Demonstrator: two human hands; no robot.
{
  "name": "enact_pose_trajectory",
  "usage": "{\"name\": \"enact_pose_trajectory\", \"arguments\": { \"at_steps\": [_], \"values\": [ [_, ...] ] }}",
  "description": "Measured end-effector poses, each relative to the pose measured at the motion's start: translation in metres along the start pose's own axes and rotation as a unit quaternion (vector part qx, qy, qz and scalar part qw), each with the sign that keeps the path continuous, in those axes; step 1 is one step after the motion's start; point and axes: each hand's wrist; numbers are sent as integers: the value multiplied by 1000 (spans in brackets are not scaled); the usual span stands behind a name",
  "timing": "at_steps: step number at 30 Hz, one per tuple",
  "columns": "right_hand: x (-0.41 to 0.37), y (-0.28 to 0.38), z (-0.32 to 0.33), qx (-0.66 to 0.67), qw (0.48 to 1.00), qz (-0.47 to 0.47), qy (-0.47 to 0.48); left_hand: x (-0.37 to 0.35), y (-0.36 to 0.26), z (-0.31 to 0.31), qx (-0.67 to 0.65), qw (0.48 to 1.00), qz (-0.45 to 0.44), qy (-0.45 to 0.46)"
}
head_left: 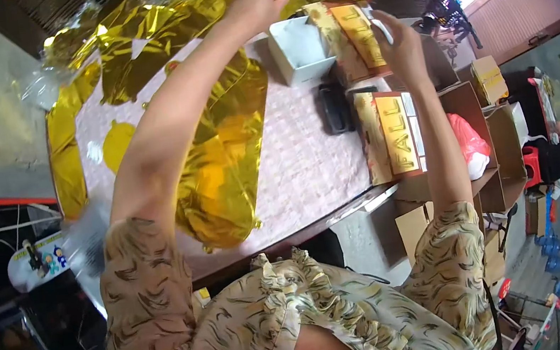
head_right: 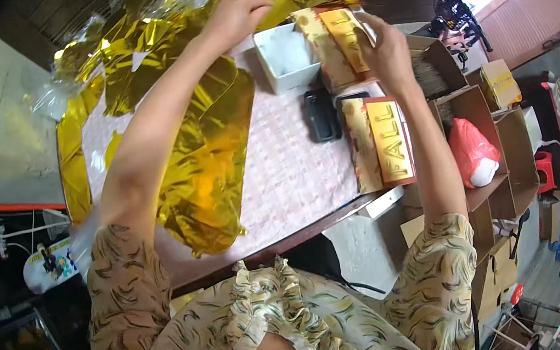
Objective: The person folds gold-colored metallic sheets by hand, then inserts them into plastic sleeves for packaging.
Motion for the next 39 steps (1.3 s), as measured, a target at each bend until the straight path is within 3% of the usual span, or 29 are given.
{"name": "enact_pose_trajectory", "arguments": {
  "at_steps": [2,5,7,9,12,14,16,19,21,23,24,26,27,28,30,31,32,34,35,38,39],
  "values": [
    [25,-42,-5,-51,998,-31,-10,46,7,-37,2,1000,0,13],
    [55,-101,-22,61,996,-69,-14,91,4,-74,-6,997,40,66],
    [66,-116,-25,155,980,-125,24,112,9,-100,-2,995,48,86],
    [77,-127,-33,145,977,-147,50,124,10,-122,15,983,84,163],
    [91,-130,-43,171,963,-194,75,132,14,-136,-1,972,153,178],
    [95,-127,-49,242,935,-247,76,132,16,-140,36,968,166,184],
    [110,-152,-71,286,909,-290,87,125,24,-141,-9,988,111,109],
    [129,-180,-100,402,831,-361,131,123,25,-140,-16,991,104,85],
    [135,-173,-100,386,840,-364,117,123,28,-138,-17,994,87,56],
    [136,-171,-104,378,852,-352,91,124,30,-134,-78,981,175,-17],
    [139,-173,-108,379,851,-352,92,125,33,-130,-76,981,176,-16],
    [148,-173,-114,294,899,-314,87,125,39,-117,-100,972,212,-20],
    [147,-169,-122,273,945,-178,-14,124,41,-112,-102,976,193,0],
    [151,-168,-126,274,945,-177,-12,123,41,-109,-101,976,195,-1],
    [168,-172,-137,122,975,-176,-58,119,36,-104,-138,979,70,133],
    [184,-182,-133,152,953,-241,99,118,29,-103,-125,969,71,203],
    [184,-177,-133,151,953,-243,100,114,27,-105,-128,968,72,204],
    [189,-157,-130,72,897,-383,207,112,27,-106,-239,939,132,210],
    [194,-185,-148,182,874,-357,274,115,29,-100,-220,938,142,226],
    [194,-187,-159,254,871,-322,270,109,38,-92,-253,921,147,258],
    [200,-197,-170,280,894,-235,261,107,41,-90,-272,919,148,244]
  ]
}}
Point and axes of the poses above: each hand's wrist, its own x-axis towards the middle knuckle, its own z-axis out of the back of the hand, y = z × x, and after that the axes turned 11 degrees about -x, right-handed
